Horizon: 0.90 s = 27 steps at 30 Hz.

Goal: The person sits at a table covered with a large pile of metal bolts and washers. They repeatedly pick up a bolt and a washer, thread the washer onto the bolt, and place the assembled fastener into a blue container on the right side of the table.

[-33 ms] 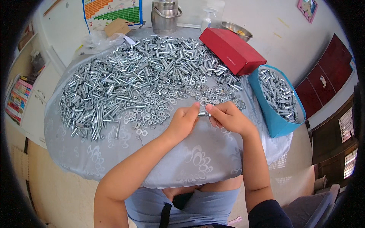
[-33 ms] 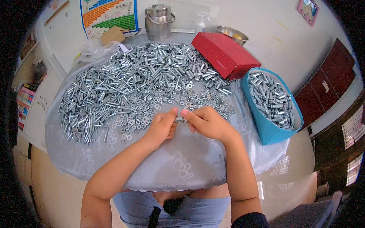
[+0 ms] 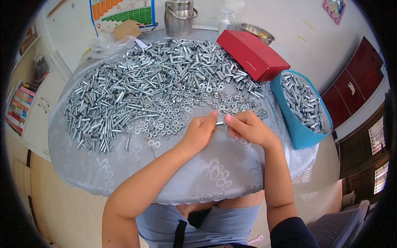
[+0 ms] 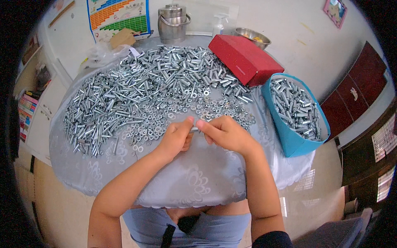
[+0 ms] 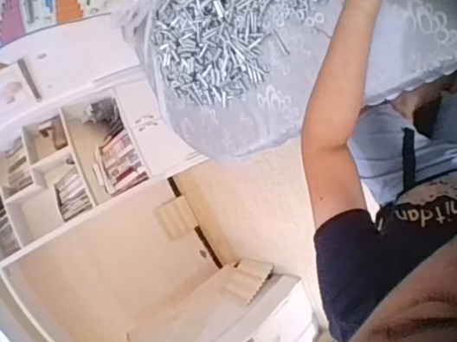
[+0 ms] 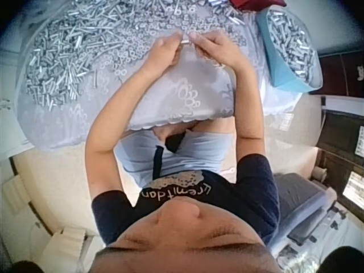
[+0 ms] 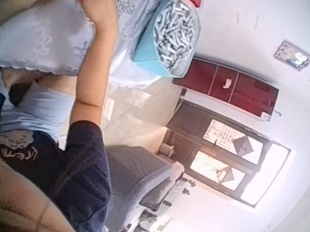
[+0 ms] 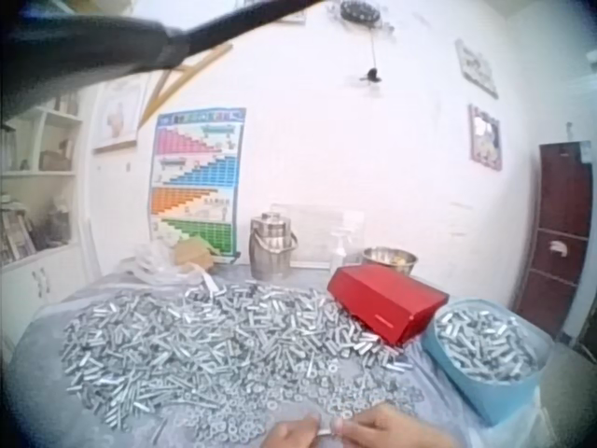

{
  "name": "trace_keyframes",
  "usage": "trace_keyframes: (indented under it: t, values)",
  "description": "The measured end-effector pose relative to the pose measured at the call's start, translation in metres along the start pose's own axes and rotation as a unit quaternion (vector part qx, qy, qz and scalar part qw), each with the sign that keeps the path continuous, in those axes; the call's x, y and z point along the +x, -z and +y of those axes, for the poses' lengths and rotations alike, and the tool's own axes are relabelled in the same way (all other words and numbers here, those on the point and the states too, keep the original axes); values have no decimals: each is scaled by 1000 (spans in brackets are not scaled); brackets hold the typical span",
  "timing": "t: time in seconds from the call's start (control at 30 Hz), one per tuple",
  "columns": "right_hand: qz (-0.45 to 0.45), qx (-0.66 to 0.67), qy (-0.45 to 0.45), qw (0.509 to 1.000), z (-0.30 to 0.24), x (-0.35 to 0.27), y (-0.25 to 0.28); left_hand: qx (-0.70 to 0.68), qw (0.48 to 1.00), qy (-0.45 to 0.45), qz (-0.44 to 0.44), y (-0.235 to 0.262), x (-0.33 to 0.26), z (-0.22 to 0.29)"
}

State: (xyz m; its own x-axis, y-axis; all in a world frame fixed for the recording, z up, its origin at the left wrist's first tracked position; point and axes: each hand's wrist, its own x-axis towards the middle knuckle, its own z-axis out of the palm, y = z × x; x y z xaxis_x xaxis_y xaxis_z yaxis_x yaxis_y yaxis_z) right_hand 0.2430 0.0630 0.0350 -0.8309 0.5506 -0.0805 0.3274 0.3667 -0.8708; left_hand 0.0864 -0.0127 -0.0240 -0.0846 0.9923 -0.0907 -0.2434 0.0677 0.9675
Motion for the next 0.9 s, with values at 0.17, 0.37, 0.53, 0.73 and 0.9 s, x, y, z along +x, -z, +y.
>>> trace_keyframes:
  t: [0.17,0.37,0.53,0.73,0.9]
  values:
    - [-6,-21,33,999,0,-2,2,-7,1000,-4,-13,2,0,0]
    - [-12,11,5,1000,2,0,0,25,1000,-2,-1,-1,-1,1]
    - [-1,-15,-22,1000,-8,0,-1,31,999,-6,-5,1,0,1]
    - [33,10,69,997,1,1,-4,28,999,-18,-4,0,-2,1]
    - [-29,6,-24,999,-4,0,0,64,998,-22,6,1,-1,-1]
